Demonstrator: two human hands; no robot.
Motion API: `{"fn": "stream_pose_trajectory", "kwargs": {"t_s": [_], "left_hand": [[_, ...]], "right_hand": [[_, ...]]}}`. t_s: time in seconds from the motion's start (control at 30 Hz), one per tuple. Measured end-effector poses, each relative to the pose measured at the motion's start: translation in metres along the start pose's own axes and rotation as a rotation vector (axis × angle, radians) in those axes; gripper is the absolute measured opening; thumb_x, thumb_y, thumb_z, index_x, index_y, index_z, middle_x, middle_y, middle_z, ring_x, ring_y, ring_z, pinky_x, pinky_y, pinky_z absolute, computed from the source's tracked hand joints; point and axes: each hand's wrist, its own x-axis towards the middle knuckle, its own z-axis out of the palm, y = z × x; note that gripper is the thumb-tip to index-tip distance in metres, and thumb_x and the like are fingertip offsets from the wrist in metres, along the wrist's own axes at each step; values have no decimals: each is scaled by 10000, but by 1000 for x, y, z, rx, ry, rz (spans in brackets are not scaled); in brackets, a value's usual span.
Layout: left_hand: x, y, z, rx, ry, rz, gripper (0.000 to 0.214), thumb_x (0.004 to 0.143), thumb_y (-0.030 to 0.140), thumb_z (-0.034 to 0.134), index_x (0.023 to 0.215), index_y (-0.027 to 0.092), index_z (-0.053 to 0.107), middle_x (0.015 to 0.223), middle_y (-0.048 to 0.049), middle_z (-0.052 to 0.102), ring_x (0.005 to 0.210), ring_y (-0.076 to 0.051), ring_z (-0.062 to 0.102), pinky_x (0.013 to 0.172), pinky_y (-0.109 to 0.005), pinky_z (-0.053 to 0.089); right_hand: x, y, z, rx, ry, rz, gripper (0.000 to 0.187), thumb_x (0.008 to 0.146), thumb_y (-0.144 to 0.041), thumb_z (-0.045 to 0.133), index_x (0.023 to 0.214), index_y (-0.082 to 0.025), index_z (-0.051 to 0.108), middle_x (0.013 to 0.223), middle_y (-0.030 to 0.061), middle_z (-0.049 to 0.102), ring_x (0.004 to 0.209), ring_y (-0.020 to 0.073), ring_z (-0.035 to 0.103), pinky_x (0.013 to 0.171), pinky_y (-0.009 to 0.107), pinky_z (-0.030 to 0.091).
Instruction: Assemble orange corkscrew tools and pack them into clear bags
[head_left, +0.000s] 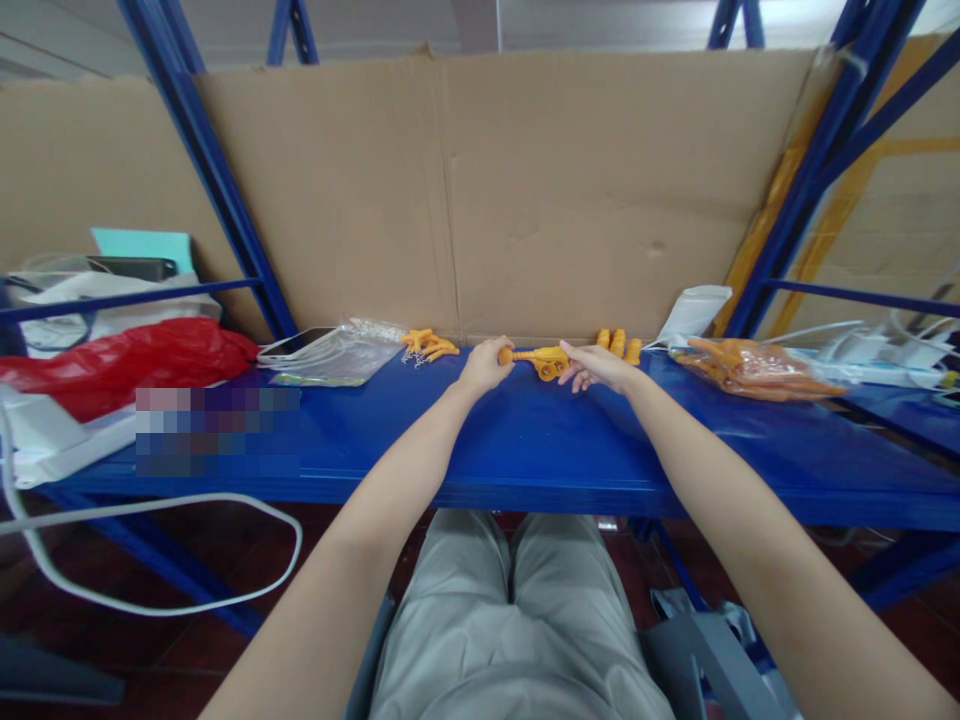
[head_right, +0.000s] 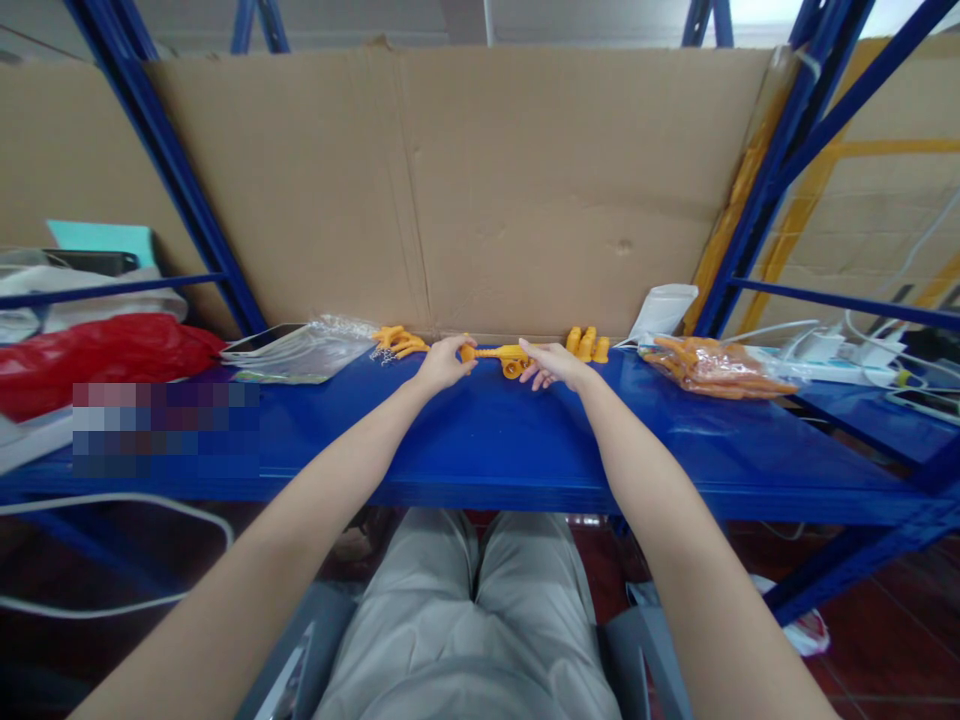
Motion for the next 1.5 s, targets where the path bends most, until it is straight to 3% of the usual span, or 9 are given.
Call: {"fn": "stream_pose_trajectory", "kwargs": {"t_s": [0.17,0.37,0.47,0.7,0.87,1.07,1.27,1.5], "left_hand": [[0,2,-1,16,-23,-22,274,743,87,674,1001,177,684,1053,-66,732,1017,-206,670,939,-321,501],[0,3,-3,25,-23,-21,279,750,86,677,1016,168,685,1075,-73,731,1038,-206,665,961,-321,490],[0,2,-2,18,-11,-6,278,752,90,677,1018,170,684,1082,-75,729,1041,-204,662,965,-323,489],[0,0,-1,34,-23,2,270,747,97,675,1001,187,681,1054,-60,727,1025,-207,662,937,-326,502],[0,0,-1,43,-24,-2,264,758,100,668,1013,169,683,1049,-76,726,1016,-207,661,931,-317,499],[0,0,-1,60,-20,5,274,748,97,670,1008,185,683,1039,-61,729,1003,-204,665,920,-317,509],[0,-1,0,53,-22,-1,263,751,105,672,999,190,680,1039,-60,725,1003,-204,662,914,-314,510],[0,-1,0,52,-24,-4,273,751,94,671,1013,171,677,1041,-67,725,1012,-207,661,913,-312,504]], "right_hand": [[-2,-2,2,54,-44,-35,421,821,-527,708,1066,-216,566,920,103,752,594,132,657,519,222,508],[1,0,1,1,-29,-19,450,878,-609,582,950,-166,611,782,123,729,490,98,577,430,181,430],[0,0,-1,-19,-2,-13,530,887,-666,507,946,-152,622,810,152,725,479,98,568,388,175,385],[4,3,-1,2,40,-76,494,780,-488,760,1157,-247,550,1069,118,704,658,150,673,494,225,508],[8,5,0,-15,70,-103,367,814,-482,725,1035,-221,591,988,113,702,628,135,653,469,207,477],[7,3,0,-13,60,-89,373,835,-546,676,936,-192,620,952,137,709,614,134,637,458,202,449],[5,4,-1,30,61,-73,361,793,-416,760,1052,-220,602,1086,129,692,649,134,654,486,213,486],[6,5,-2,8,86,-75,350,769,-339,788,1037,-199,612,1000,95,699,676,117,655,514,181,469]]}}
